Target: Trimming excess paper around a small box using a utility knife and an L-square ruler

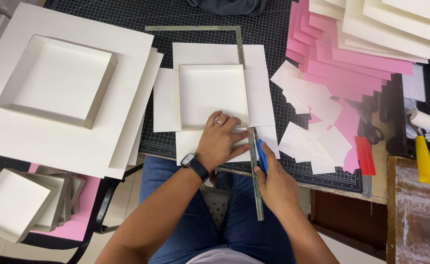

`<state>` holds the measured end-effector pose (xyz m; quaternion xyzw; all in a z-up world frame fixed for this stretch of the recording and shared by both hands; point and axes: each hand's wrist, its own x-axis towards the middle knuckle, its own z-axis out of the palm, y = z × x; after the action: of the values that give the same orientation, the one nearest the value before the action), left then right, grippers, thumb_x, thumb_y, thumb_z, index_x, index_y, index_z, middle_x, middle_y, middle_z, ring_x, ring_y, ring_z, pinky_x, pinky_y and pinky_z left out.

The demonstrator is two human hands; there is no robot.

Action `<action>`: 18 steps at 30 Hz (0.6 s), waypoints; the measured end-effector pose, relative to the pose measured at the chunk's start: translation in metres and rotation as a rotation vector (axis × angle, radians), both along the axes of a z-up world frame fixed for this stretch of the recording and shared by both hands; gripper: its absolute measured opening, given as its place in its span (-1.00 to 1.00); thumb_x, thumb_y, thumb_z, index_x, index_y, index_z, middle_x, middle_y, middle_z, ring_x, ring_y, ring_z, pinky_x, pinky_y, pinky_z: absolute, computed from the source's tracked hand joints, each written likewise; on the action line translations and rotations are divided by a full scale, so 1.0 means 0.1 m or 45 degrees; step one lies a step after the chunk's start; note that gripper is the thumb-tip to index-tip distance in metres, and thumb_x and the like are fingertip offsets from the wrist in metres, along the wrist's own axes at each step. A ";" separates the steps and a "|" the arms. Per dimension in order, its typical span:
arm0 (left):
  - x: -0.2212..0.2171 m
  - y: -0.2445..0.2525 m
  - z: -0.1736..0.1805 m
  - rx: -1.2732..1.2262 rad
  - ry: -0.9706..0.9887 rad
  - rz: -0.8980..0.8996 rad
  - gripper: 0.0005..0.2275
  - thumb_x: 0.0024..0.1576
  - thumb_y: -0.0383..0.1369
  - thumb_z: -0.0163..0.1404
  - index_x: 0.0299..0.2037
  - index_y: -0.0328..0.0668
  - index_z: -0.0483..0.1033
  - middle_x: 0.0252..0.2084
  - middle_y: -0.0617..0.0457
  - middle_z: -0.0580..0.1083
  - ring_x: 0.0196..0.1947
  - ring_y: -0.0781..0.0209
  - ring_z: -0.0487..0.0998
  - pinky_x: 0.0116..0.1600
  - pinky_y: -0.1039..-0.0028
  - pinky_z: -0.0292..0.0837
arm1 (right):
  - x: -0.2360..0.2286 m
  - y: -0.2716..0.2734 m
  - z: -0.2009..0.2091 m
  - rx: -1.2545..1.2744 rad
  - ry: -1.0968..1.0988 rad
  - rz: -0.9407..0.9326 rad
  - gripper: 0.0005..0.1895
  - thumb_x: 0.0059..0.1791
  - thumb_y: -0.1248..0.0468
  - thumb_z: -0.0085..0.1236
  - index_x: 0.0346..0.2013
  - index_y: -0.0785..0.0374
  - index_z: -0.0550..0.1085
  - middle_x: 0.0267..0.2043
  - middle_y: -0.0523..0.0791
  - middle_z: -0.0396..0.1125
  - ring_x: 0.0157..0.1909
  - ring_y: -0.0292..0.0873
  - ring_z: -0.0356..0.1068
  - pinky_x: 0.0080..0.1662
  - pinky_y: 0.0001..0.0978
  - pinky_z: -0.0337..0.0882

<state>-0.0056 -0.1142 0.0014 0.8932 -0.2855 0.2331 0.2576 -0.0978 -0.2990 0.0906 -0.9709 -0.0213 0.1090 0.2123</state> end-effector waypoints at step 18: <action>-0.02 0.03 0.12 0.039 -0.078 -0.030 -0.66 0.16 0.08 0.08 -0.08 0.12 0.70 -0.07 0.04 0.45 -0.08 -0.07 0.42 0.31 -0.08 0.20 | -0.78 -0.27 0.06 -0.298 0.527 -0.045 -0.23 0.08 -0.03 -0.22 0.53 -0.39 -0.25 0.32 -0.18 0.28 -0.08 0.17 0.53 -0.21 0.11 0.52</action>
<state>-0.0073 -0.1110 0.0135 0.8860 -0.3074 0.2530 0.2378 -0.1762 -0.3255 0.0970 -0.9461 0.0524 0.3036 0.1001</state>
